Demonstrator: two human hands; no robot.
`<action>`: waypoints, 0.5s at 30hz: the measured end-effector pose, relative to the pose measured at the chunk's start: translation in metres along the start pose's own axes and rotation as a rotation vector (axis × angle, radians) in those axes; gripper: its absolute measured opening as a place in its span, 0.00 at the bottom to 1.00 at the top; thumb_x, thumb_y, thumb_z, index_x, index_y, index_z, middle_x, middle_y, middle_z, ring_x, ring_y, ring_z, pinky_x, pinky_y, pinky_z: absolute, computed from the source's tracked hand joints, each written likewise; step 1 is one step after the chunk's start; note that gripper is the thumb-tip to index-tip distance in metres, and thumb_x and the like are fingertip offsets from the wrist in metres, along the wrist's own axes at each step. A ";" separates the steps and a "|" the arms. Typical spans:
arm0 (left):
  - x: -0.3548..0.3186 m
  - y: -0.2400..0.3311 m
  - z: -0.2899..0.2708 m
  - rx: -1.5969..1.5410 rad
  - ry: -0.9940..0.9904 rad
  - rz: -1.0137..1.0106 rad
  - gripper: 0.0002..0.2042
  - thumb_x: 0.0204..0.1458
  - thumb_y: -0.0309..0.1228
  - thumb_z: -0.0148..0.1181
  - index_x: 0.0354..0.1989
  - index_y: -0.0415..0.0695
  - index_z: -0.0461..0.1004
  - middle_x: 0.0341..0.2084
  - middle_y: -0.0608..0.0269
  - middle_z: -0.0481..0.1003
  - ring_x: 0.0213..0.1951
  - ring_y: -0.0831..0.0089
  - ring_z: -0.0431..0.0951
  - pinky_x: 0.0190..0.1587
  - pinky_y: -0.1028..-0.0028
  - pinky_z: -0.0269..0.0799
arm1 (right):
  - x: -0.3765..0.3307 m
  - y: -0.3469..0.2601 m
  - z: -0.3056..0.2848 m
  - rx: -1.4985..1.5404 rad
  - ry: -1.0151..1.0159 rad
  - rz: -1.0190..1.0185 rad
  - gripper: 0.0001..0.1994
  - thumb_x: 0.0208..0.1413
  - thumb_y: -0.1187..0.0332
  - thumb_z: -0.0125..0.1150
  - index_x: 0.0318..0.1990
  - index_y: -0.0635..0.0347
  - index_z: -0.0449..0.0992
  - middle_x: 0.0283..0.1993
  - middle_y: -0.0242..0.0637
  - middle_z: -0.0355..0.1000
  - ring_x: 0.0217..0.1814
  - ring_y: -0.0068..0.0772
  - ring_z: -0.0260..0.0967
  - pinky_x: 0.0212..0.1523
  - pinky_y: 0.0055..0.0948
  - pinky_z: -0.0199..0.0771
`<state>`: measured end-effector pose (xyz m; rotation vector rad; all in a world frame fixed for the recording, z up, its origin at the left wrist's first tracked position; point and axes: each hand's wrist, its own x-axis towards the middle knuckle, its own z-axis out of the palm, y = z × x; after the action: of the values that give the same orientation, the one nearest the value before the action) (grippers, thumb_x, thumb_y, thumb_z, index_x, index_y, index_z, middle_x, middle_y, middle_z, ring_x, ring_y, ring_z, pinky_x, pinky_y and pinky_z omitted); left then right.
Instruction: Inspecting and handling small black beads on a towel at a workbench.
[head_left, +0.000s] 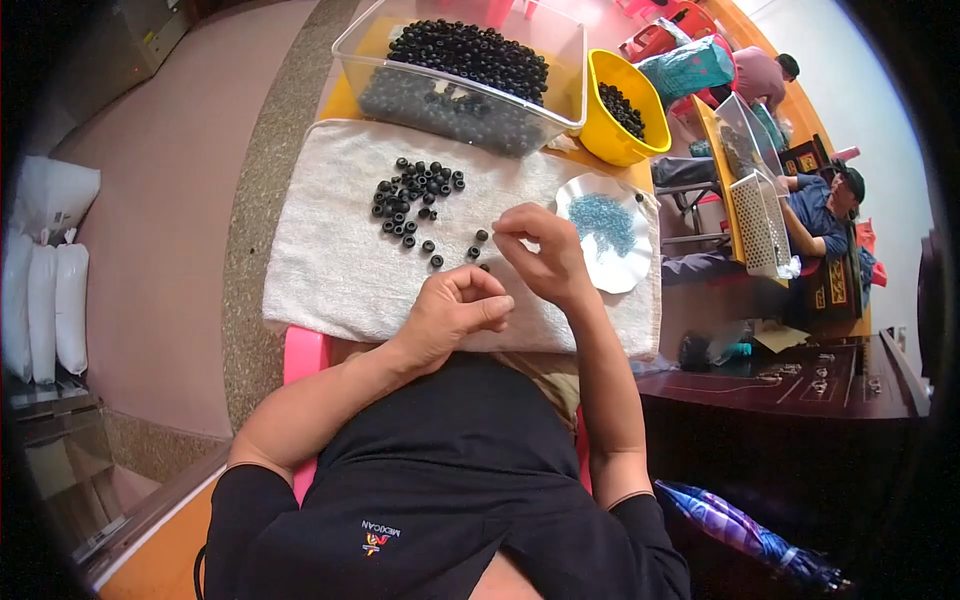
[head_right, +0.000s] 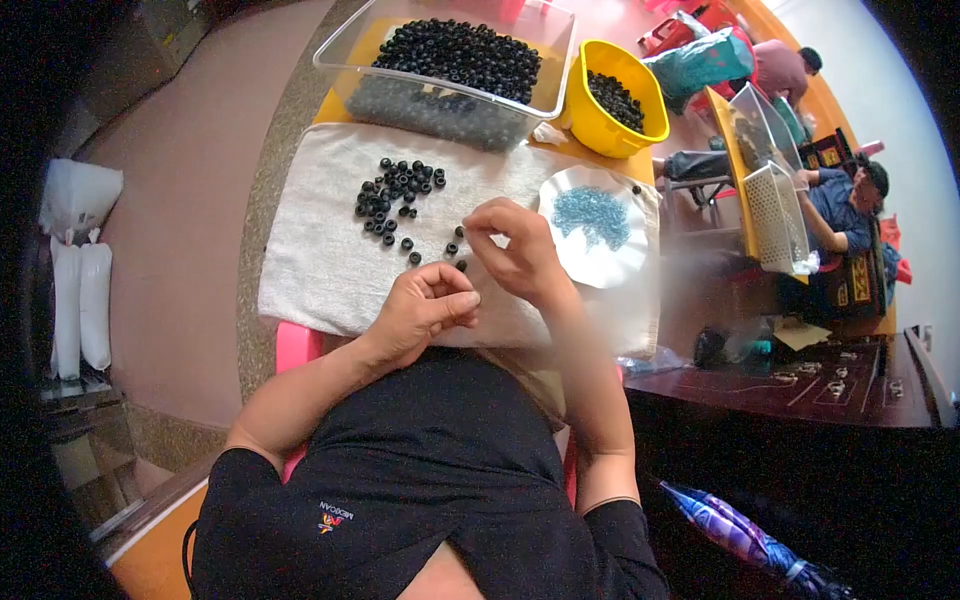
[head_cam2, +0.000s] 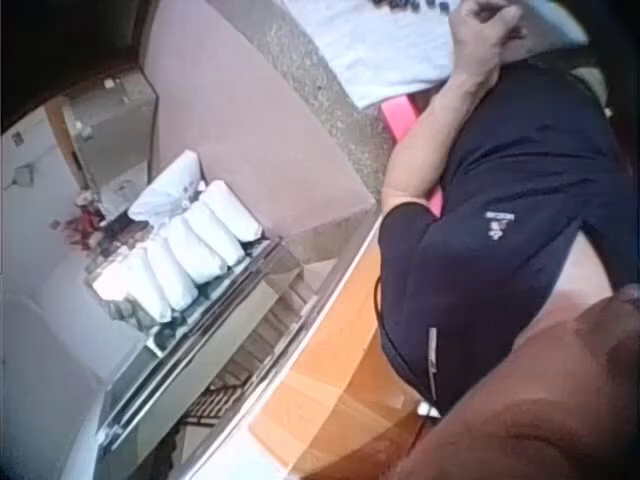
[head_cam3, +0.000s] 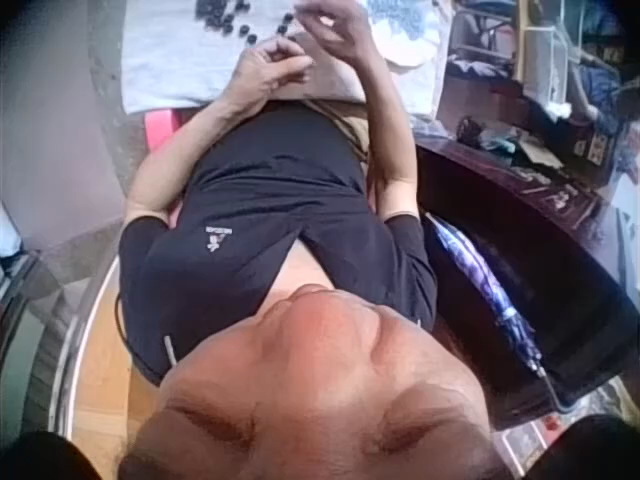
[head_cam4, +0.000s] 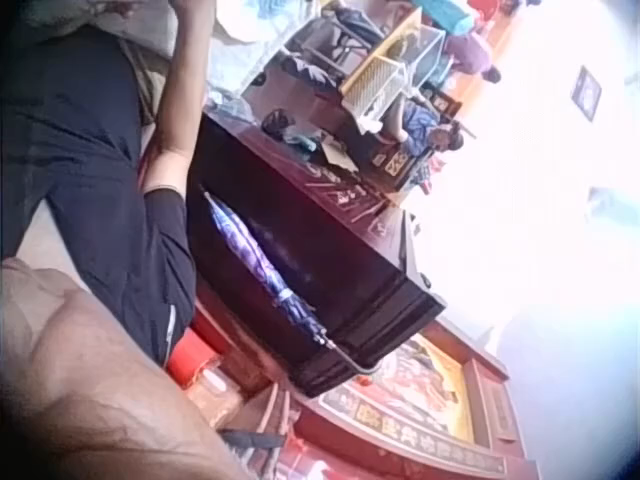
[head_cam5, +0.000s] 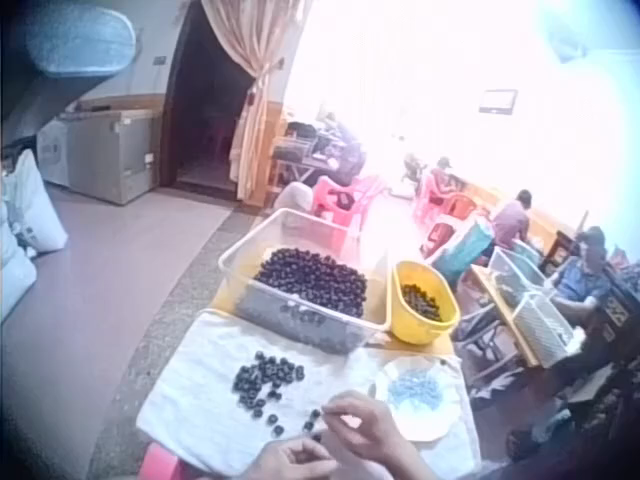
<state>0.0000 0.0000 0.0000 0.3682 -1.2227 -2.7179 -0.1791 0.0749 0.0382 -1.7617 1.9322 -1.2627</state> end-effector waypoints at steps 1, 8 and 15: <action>0.000 0.001 0.000 -0.011 0.022 0.017 0.13 0.57 0.24 0.60 0.49 0.37 0.71 0.36 0.60 0.78 0.36 0.75 0.79 0.41 0.77 0.77 | -0.004 -0.005 0.000 0.143 0.007 0.055 0.06 0.53 0.80 0.63 0.38 0.63 0.77 0.41 0.37 0.75 0.42 0.29 0.73 0.43 0.23 0.73; 0.001 0.005 0.010 -0.032 0.039 0.062 0.12 0.57 0.24 0.60 0.49 0.37 0.73 0.37 0.62 0.77 0.38 0.77 0.77 0.42 0.76 0.76 | -0.024 -0.019 -0.004 0.502 -0.029 0.128 0.05 0.52 0.83 0.62 0.36 0.67 0.77 0.41 0.38 0.73 0.41 0.23 0.70 0.41 0.22 0.72; 0.002 0.004 0.007 -0.025 0.017 0.070 0.12 0.57 0.25 0.60 0.48 0.36 0.73 0.39 0.62 0.77 0.39 0.78 0.77 0.43 0.76 0.76 | -0.030 -0.021 -0.007 0.310 -0.040 0.032 0.06 0.50 0.82 0.65 0.36 0.66 0.77 0.39 0.39 0.74 0.40 0.24 0.73 0.39 0.22 0.74</action>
<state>-0.0038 0.0024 0.0069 0.3380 -1.1743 -2.6632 -0.1619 0.1064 0.0462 -1.5807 1.6317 -1.4158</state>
